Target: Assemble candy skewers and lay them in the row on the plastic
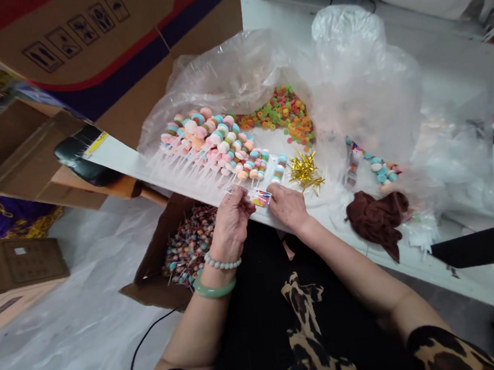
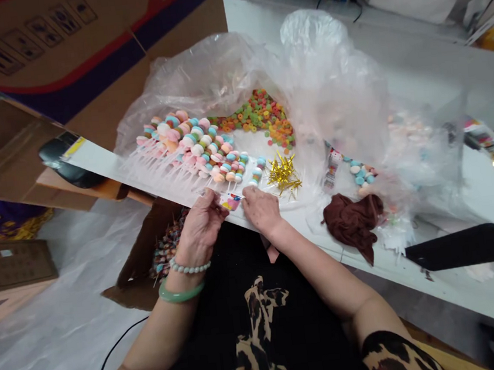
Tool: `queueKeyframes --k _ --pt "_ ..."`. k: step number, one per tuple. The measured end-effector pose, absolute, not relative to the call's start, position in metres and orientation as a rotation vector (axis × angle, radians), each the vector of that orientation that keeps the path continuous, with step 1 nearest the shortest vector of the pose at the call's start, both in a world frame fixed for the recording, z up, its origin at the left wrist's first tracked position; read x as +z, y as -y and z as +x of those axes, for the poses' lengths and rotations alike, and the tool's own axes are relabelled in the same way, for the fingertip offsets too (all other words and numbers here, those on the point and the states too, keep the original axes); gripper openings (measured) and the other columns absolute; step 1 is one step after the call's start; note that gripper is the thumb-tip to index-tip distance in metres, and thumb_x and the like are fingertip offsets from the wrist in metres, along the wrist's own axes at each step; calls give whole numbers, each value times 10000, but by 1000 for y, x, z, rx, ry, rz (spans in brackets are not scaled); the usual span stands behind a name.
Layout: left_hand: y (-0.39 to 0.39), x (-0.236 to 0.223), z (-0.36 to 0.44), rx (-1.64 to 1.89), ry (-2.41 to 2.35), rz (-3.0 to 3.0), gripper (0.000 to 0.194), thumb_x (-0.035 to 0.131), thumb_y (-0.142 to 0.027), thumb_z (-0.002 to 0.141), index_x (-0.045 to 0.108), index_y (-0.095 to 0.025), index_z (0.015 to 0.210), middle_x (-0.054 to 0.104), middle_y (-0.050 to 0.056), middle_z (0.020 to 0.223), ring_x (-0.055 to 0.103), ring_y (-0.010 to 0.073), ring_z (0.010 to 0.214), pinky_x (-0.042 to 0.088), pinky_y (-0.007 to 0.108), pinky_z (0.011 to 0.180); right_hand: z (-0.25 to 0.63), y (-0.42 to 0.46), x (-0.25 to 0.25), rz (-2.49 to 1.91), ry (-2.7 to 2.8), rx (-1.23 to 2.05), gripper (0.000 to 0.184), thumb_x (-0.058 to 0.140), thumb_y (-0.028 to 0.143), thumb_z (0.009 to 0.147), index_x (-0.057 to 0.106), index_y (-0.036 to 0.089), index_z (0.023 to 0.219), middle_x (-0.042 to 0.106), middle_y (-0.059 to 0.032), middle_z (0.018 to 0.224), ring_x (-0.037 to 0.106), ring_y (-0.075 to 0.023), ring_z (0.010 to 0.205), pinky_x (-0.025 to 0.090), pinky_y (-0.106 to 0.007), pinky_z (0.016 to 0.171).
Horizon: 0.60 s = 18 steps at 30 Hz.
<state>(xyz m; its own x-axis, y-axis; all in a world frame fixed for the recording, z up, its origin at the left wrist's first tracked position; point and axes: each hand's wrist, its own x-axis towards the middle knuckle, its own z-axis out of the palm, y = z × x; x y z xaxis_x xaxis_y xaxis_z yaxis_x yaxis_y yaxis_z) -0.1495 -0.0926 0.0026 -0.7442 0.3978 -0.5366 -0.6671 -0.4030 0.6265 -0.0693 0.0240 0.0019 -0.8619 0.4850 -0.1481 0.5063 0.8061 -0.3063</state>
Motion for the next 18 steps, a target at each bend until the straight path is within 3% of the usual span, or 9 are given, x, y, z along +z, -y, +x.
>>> queueKeyframes --k 4,8,11,14,18 --pt "95 13 -150 2129 -1139 -401 213 764 -281 761 596 -151 736 617 -30 616 612 122 521 504 246 544 -52 -33 -5 1061 -2972 -759 248 444 178 855 640 212 1003 694 -61 904 617 -200 802 377 -282 669" --pt "88 20 -154 2109 -1042 -533 132 651 -210 869 613 -146 760 653 -2 644 651 136 590 552 290 649 -30 -58 -3 1453 -2522 -1775 149 579 269 731 626 193 850 527 33 573 477 -142 536 342 -263 558" --pt "81 23 -157 2118 -984 -636 137 580 -177 916 633 -143 795 668 3 652 652 125 589 563 302 698 -13 -69 6 1435 -2070 -2337 144 649 313 646 601 181 676 436 60 504 342 -91 454 244 -245 473" --pt "78 26 -160 2133 -938 -671 180 553 -199 937 631 -143 785 685 16 673 669 132 621 571 309 721 8 -69 16 1352 -2066 -2584 101 656 266 654 638 176 696 470 49 541 352 -83 483 238 -241 480" --pt "76 32 -164 2121 -910 -753 249 517 -227 960 596 -152 735 673 16 629 671 133 603 570 281 671 39 -60 21 1193 -2301 -2592 57 645 240 751 666 189 764 481 44 576 391 -98 535 304 -249 528"
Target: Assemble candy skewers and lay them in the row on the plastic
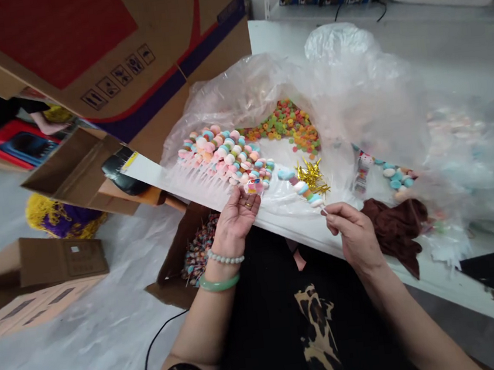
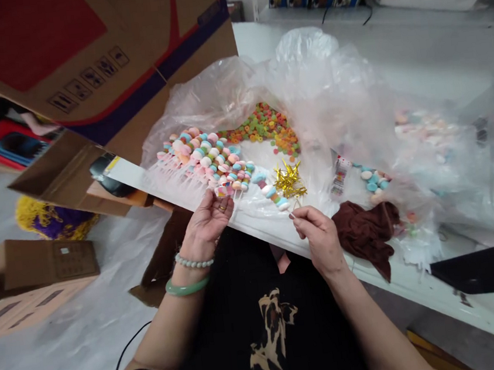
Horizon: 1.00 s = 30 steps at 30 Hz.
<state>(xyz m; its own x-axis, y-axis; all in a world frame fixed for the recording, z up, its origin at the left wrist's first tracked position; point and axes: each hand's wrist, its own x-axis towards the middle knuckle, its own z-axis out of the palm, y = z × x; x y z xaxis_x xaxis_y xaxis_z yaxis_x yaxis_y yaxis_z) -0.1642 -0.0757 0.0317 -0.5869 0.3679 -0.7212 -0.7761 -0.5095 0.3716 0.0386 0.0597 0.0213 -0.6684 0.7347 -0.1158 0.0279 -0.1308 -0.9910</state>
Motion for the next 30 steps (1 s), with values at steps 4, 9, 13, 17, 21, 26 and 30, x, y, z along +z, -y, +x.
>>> queueKeyframes --k 4,9,13,17,21,26,30 --pt "69 37 -162 2128 -885 -756 252 507 -255 967 602 -152 758 667 14 607 665 123 571 569 253 643 55 -51 26 -776 1815 1726 71 626 258 811 676 208 814 511 30 650 429 -109 571 345 -254 543" --pt "60 43 -153 2133 -919 -707 239 506 -247 967 632 -157 785 684 13 627 684 126 605 581 269 710 53 -44 42 -748 1971 1614 131 564 278 859 674 223 812 542 10 732 463 -121 583 379 -252 509" --pt "57 46 -146 2143 -939 -652 249 531 -245 954 635 -158 745 669 -1 593 666 120 572 582 306 776 51 -45 42 -698 2051 1506 146 534 267 876 669 226 839 566 -6 775 527 -143 646 430 -256 527" --pt "56 46 -142 2154 -972 -575 243 551 -236 942 640 -152 732 675 -1 612 685 134 611 578 342 812 54 -48 32 -662 2139 1341 163 518 271 890 676 233 875 606 -36 824 604 -190 780 486 -286 607" --pt "55 43 -144 2216 -954 -493 151 586 -210 920 664 -148 806 727 29 736 713 155 736 577 350 839 55 -49 26 -624 2178 1230 161 514 258 891 673 237 877 629 -50 818 613 -199 784 491 -314 696" --pt "67 38 -159 2296 -998 -515 149 587 -167 907 632 -152 766 705 19 687 706 153 741 585 365 840 53 -56 18 -757 2148 1273 136 504 263 874 629 229 830 622 -30 809 592 -190 774 448 -309 723" --pt "82 39 -169 2348 -1128 -419 112 548 -84 886 637 -134 841 712 43 745 711 167 806 587 348 842 47 -67 7 -933 2165 1292 132 507 289 843 613 220 805 627 -16 772 581 -189 746 424 -296 683"
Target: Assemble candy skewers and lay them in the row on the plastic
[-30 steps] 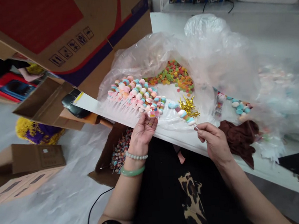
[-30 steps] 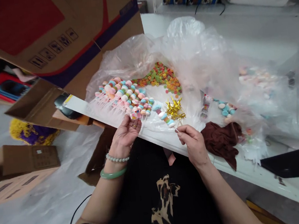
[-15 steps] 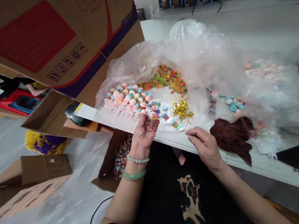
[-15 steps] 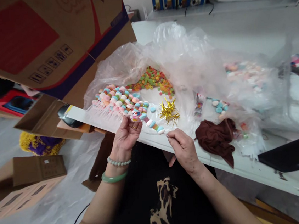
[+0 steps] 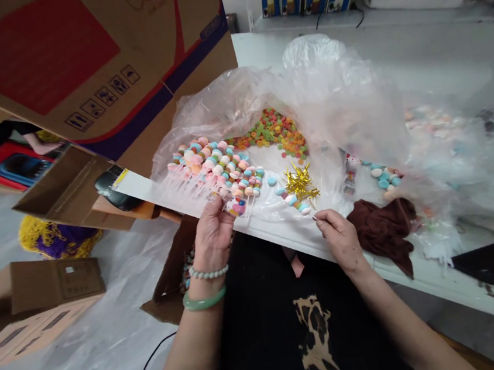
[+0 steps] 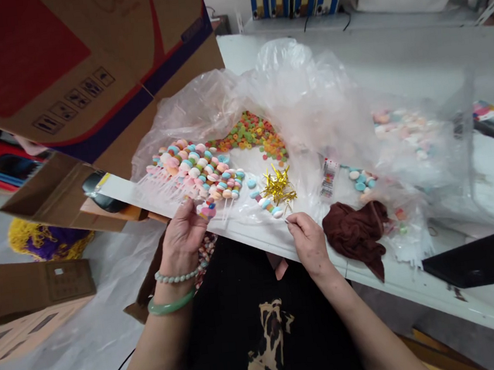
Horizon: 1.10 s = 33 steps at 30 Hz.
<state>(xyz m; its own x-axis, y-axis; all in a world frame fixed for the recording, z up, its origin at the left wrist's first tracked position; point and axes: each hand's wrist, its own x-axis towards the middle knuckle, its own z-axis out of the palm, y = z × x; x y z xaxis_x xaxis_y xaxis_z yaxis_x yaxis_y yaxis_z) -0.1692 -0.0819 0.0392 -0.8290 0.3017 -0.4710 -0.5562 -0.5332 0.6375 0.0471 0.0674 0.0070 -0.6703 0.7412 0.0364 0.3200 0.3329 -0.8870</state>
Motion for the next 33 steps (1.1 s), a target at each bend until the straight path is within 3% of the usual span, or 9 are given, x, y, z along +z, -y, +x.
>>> queueKeyframes --k 6,11,14,17,20,23,26,30,33 --pt "91 39 -170 2213 -1224 -276 205 572 -10 784 623 -154 922 717 62 834 697 150 731 594 280 710 19 -89 18 -857 2413 880 189 455 263 880 634 211 849 673 -58 879 604 -209 830 415 -306 741" --pt "84 37 -168 2139 -1303 -219 313 550 50 625 590 -170 843 574 -33 627 530 77 484 436 168 484 -7 -110 49 -802 2512 595 214 454 236 865 658 208 808 674 -76 849 588 -220 826 399 -316 738" --pt "65 37 -161 2121 -1494 -13 280 629 15 636 605 -191 823 549 -50 649 503 77 523 388 156 506 -8 -120 56 -861 2373 742 168 495 252 813 651 213 762 656 -43 790 572 -205 787 397 -316 731" --pt "34 32 -151 2003 -1762 156 318 719 33 608 617 -216 779 584 -22 718 624 164 838 436 187 710 1 -126 44 -988 2122 1090 116 562 287 747 627 208 694 553 8 624 499 -161 633 368 -286 614" --pt "2 22 -148 1911 -1899 138 291 652 67 662 611 -216 714 484 -9 592 621 243 1019 414 245 844 18 -125 25 -1112 1830 1426 128 623 321 692 611 197 664 447 49 514 382 -116 499 286 -258 501" --pt "-22 13 -150 1811 -1996 171 277 593 61 706 559 -193 600 459 19 586 601 287 1090 406 293 890 37 -119 11 -1199 1632 1617 142 660 321 646 610 189 659 437 61 485 337 -93 446 233 -246 455" --pt "-34 6 -155 1633 -2161 287 347 576 57 702 449 -183 485 530 77 689 582 312 1130 412 310 897 53 -118 5 -1234 1522 1735 143 673 311 639 616 184 669 446 62 485 340 -83 429 216 -238 439" --pt "-32 6 -161 1485 -2317 482 296 616 21 697 491 -188 528 599 95 797 580 296 1127 427 288 866 64 -119 2 -1195 1465 1799 118 666 286 654 627 177 678 467 53 512 344 -79 444 224 -236 447" --pt "-20 16 -166 1527 -2180 442 215 695 -59 687 556 -188 586 604 45 708 646 214 841 446 225 673 64 -113 2 -1124 1512 1793 108 642 286 689 645 179 704 457 51 518 358 -92 475 254 -241 467"
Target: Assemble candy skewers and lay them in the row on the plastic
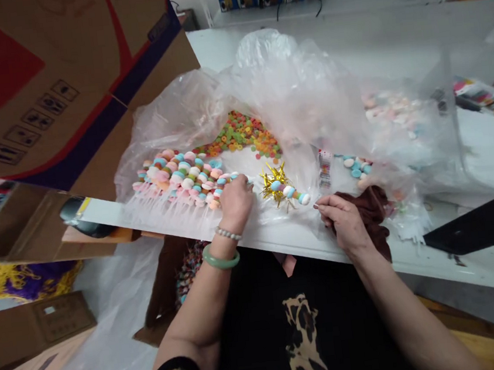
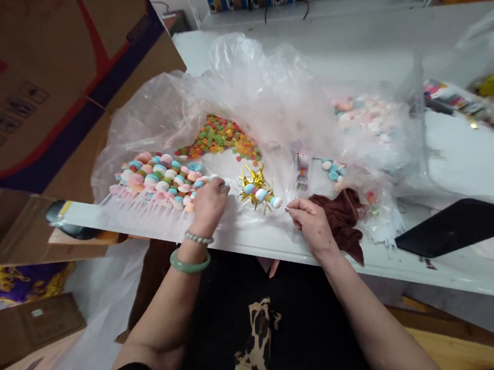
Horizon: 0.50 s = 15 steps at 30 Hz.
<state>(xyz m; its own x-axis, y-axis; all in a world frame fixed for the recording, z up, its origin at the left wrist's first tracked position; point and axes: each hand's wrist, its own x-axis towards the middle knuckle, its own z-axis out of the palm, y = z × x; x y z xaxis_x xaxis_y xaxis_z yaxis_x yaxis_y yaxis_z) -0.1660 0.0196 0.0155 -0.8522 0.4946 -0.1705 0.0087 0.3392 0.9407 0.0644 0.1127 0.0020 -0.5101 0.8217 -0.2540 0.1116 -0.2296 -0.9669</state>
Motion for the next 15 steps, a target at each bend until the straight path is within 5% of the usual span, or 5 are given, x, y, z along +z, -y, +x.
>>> queueKeyframes --k 3,5,9,15 --pt "-2 30 -167 1523 -1769 356 109 739 -227 710 644 -179 732 589 -1 613 498 99 439 323 188 402 62 -99 5 -1034 1621 1784 124 615 304 751 659 188 754 447 50 539 383 -109 514 294 -250 500" --pt "10 37 -165 1526 -1548 301 224 749 -319 714 675 -175 868 558 -24 548 396 71 335 237 178 319 59 -90 8 -1001 1709 1745 128 599 309 784 661 197 774 455 45 565 403 -119 538 314 -257 522" --pt "25 37 -156 1529 -1471 237 386 768 -374 703 689 -150 1008 469 -59 428 395 79 299 252 162 280 56 -79 10 -975 1885 1617 123 579 301 810 657 210 784 517 27 627 461 -136 594 349 -264 569" --pt "32 24 -145 1577 -1464 164 427 767 -396 700 669 -133 1022 539 -37 452 427 79 301 304 156 276 49 -68 7 -906 2152 1441 131 552 306 833 656 233 804 632 -5 744 567 -174 690 406 -273 639"
